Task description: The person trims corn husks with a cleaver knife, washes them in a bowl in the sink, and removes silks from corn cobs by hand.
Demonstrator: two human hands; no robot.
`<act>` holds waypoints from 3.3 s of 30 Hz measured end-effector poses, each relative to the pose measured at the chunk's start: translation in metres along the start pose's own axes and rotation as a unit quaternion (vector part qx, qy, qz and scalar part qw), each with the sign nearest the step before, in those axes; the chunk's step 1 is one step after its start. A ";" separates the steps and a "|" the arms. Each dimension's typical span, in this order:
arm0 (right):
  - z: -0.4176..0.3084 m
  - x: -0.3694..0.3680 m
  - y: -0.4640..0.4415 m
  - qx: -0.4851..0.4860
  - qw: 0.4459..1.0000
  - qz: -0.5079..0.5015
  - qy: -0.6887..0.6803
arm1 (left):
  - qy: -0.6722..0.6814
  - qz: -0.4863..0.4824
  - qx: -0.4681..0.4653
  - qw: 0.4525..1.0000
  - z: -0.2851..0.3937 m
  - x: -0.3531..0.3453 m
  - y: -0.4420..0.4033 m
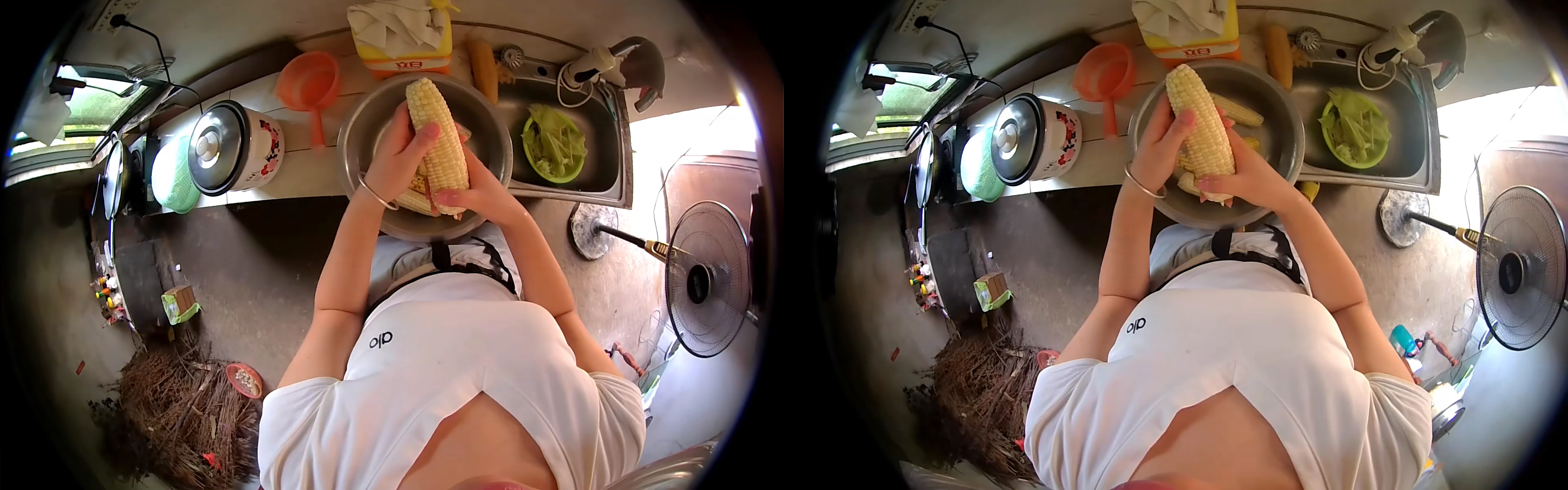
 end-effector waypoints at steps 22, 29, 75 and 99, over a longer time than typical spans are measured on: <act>-0.006 -0.014 0.011 -0.028 0.998 0.022 -0.051 | 0.067 0.068 -0.009 0.995 0.008 -0.018 0.007; -0.010 -0.020 0.012 0.170 0.950 0.115 0.233 | 0.022 0.109 -0.099 0.989 0.023 -0.021 0.006; -0.014 -0.007 0.005 -0.015 0.995 -0.067 -0.075 | 0.403 0.083 0.017 0.911 0.031 -0.017 -0.046; -0.024 0.013 0.024 0.053 0.973 0.060 0.216 | -0.296 0.048 -0.118 0.947 0.050 0.013 -0.012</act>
Point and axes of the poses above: each hand's wrist, its own y-axis away from the middle knuckle, its own x-axis out of the back of the hand, z = x × y, the point moved 3 cm from there along -y, towards the middle knuckle, and after that the axes turned 12 degrees about z, right-handed, at the moved point
